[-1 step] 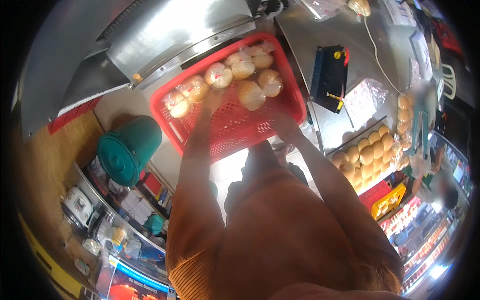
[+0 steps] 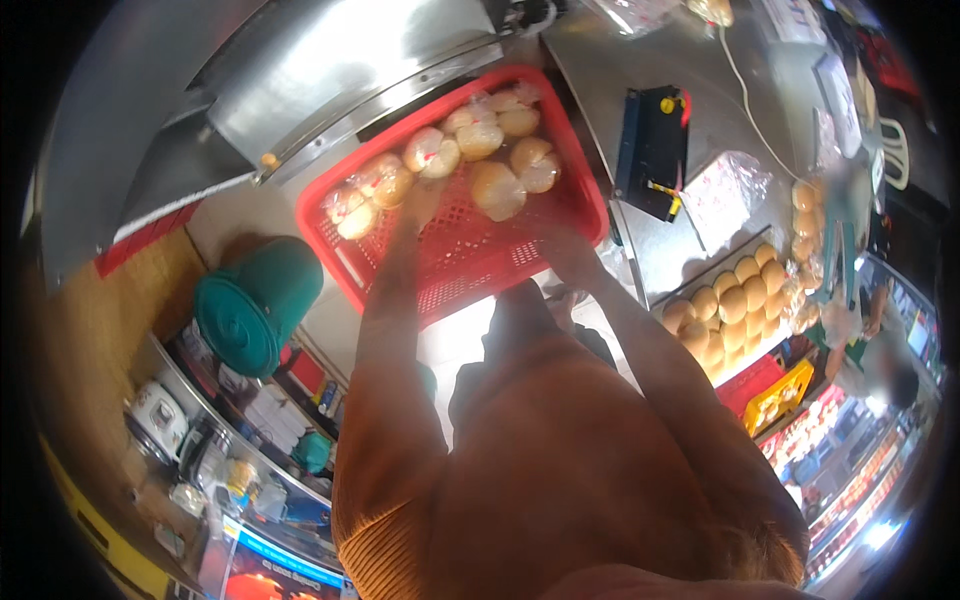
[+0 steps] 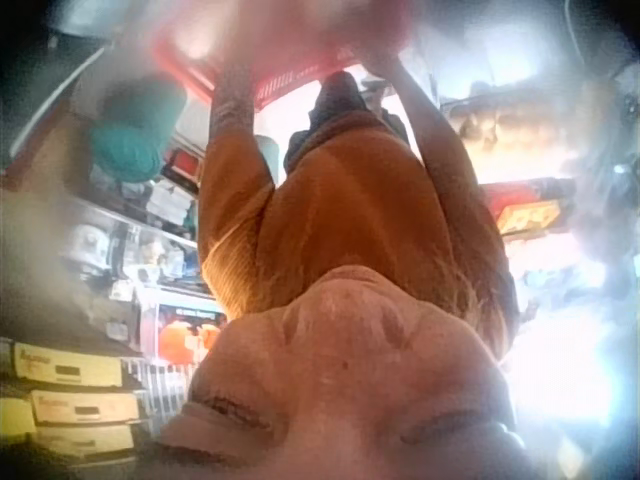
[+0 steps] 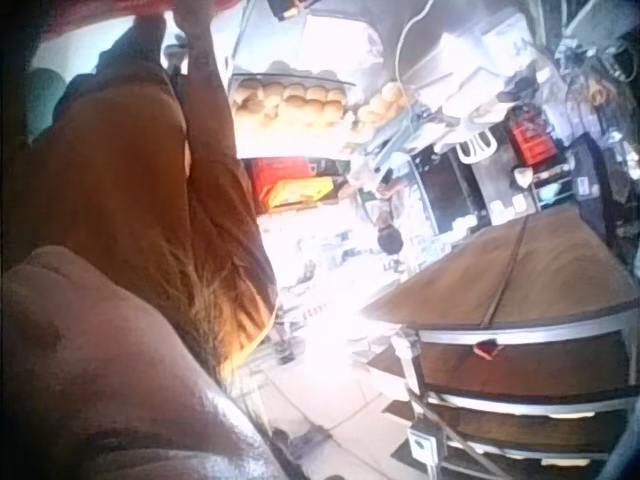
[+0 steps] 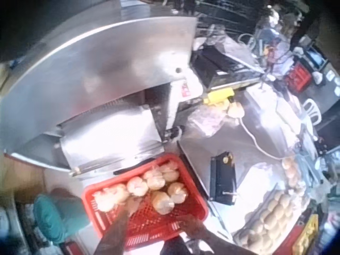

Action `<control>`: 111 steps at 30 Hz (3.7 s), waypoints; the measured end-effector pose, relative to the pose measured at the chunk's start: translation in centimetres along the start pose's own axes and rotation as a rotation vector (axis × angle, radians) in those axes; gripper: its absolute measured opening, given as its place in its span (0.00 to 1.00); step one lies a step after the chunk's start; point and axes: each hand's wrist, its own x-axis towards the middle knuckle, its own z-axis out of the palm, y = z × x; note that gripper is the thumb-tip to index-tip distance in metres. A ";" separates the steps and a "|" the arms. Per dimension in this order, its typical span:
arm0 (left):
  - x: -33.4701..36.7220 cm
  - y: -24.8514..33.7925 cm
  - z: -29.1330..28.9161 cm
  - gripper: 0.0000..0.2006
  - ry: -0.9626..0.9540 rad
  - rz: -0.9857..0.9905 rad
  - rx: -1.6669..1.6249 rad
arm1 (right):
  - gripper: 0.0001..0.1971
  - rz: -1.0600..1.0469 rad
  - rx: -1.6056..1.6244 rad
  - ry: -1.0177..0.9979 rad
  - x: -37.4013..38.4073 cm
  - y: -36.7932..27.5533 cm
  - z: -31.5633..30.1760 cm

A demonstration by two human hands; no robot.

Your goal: The person repeatedly picks round buns from a metal tray, places them into clear plastic bags, and sets the filled bags into a red basket. The process continues throughout the clip with consistent hand movements and no visible tool use.

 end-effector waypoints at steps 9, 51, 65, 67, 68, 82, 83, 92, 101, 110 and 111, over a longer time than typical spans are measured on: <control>-8.7 5.6 2.6 0.15 0.209 0.331 -0.262 | 0.13 0.260 -0.314 0.594 -10.7 -10.4 -11.2; -10.0 39.3 33.4 0.24 0.055 1.095 0.653 | 0.13 0.278 -0.758 0.742 -18.6 -5.3 -22.5; -29.2 34.2 30.0 0.16 -0.583 0.804 -0.115 | 0.15 0.071 0.395 1.103 -36.9 -9.5 -13.2; -32.0 35.0 29.5 0.14 -0.759 0.837 -0.051 | 0.17 0.116 0.507 1.024 -37.4 -10.3 -12.8; -31.9 36.7 28.9 0.13 -0.762 0.865 0.054 | 0.19 0.163 0.569 0.982 -37.6 -10.9 -12.6; -35.0 48.9 24.2 0.27 -0.326 1.546 0.773 | 0.29 0.151 -0.442 1.127 -37.1 -11.1 -18.6; -34.8 49.2 24.4 0.31 -0.328 1.541 0.730 | 0.31 0.115 -0.271 1.015 -36.9 -11.3 -18.6; -38.8 47.5 26.3 0.42 -0.687 1.601 0.473 | 0.40 -0.241 -0.358 1.362 -29.0 -6.8 -18.8; -35.2 48.7 26.8 0.41 -0.641 1.452 0.339 | 0.40 -0.098 0.139 0.925 -32.6 -10.0 -18.8; -27.6 45.5 34.1 0.42 0.061 1.435 0.170 | 0.28 0.408 0.030 1.471 -47.7 0.3 -18.5; -27.8 43.6 36.1 0.45 -0.069 1.333 0.161 | 0.27 0.144 0.019 1.406 -49.0 2.3 -18.7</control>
